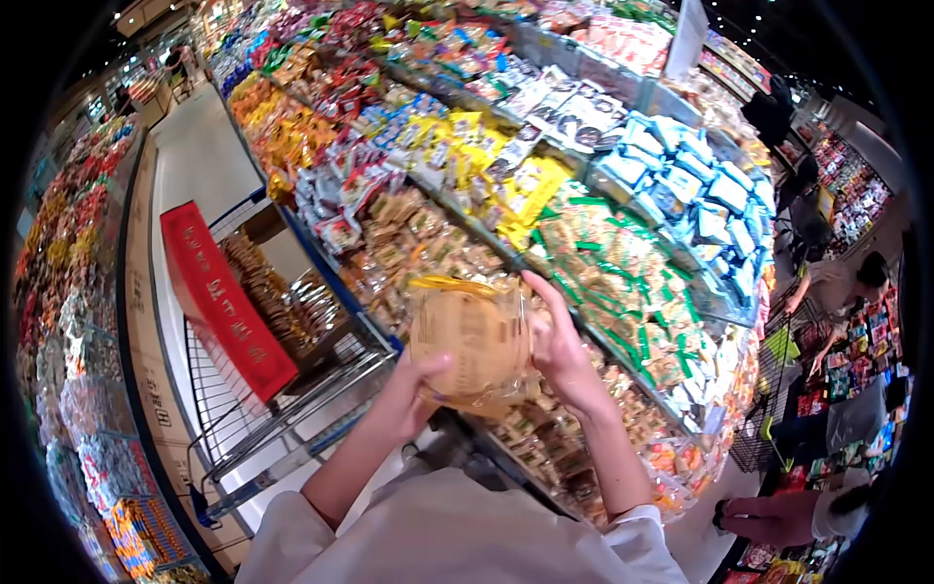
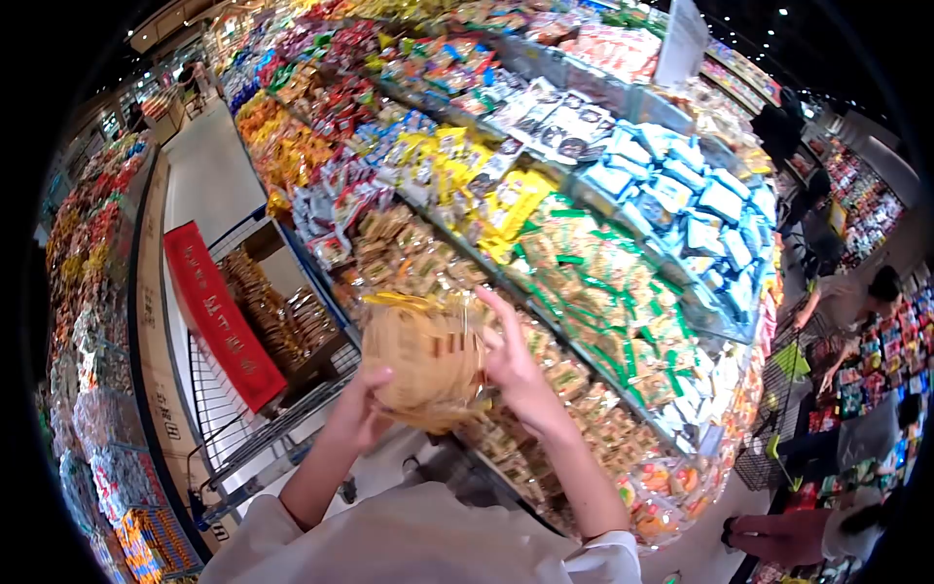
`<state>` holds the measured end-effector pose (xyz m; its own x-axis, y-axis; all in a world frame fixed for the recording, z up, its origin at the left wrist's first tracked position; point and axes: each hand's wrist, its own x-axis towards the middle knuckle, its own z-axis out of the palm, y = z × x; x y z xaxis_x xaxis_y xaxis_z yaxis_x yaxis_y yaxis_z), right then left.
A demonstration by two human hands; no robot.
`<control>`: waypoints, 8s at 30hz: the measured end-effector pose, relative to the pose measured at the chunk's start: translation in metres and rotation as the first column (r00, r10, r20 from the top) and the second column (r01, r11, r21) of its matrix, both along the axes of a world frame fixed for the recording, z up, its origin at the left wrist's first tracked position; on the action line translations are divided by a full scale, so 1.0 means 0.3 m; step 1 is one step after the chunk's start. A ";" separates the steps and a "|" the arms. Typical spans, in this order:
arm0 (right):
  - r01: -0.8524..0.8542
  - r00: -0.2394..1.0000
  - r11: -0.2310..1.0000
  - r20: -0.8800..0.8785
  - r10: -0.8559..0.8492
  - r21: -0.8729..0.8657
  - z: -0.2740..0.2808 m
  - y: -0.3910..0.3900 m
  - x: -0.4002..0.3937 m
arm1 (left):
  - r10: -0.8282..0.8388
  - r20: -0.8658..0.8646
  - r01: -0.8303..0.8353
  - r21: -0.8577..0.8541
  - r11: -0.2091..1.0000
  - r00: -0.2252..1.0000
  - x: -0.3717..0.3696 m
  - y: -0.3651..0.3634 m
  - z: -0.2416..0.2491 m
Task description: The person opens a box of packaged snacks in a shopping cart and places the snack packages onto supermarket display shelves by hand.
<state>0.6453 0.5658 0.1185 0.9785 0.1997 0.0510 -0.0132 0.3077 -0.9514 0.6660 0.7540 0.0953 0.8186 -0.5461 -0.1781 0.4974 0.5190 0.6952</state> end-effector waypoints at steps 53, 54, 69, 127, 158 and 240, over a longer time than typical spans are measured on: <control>0.545 0.830 0.614 0.470 -0.300 -0.571 0.073 -0.154 0.186 | 0.226 0.163 -0.184 -0.239 0.953 0.960 0.215 -0.422 -0.114; 0.557 0.823 0.591 0.483 -0.298 -0.584 0.056 -0.164 0.197 | 0.222 0.162 -0.178 -0.244 0.953 0.962 0.219 -0.425 -0.117; 0.266 0.962 0.688 -0.146 -0.229 0.675 0.086 -0.337 0.148 | -0.070 -0.007 0.060 -0.416 0.907 0.998 0.279 -0.344 -0.280; 0.379 0.921 0.666 -0.191 -0.340 0.642 0.023 -0.381 0.032 | -0.126 0.635 0.117 0.056 0.992 0.763 0.256 -0.614 0.037; 0.925 0.377 0.220 0.690 -0.618 -0.309 0.597 -1.508 1.112 | -0.214 0.924 -0.086 0.253 0.964 0.317 1.033 -1.277 0.398; 0.689 0.590 0.210 0.368 -0.719 -0.694 0.721 -1.706 0.894 | -0.178 0.880 -0.461 -0.052 0.886 -0.440 1.195 -1.606 0.603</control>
<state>0.9134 0.0540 0.3350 0.7361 -0.6278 0.2529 -0.1972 -0.5564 -0.8072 1.0244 0.2722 0.2762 0.0292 -0.5526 0.8330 -0.9938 0.0731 0.0833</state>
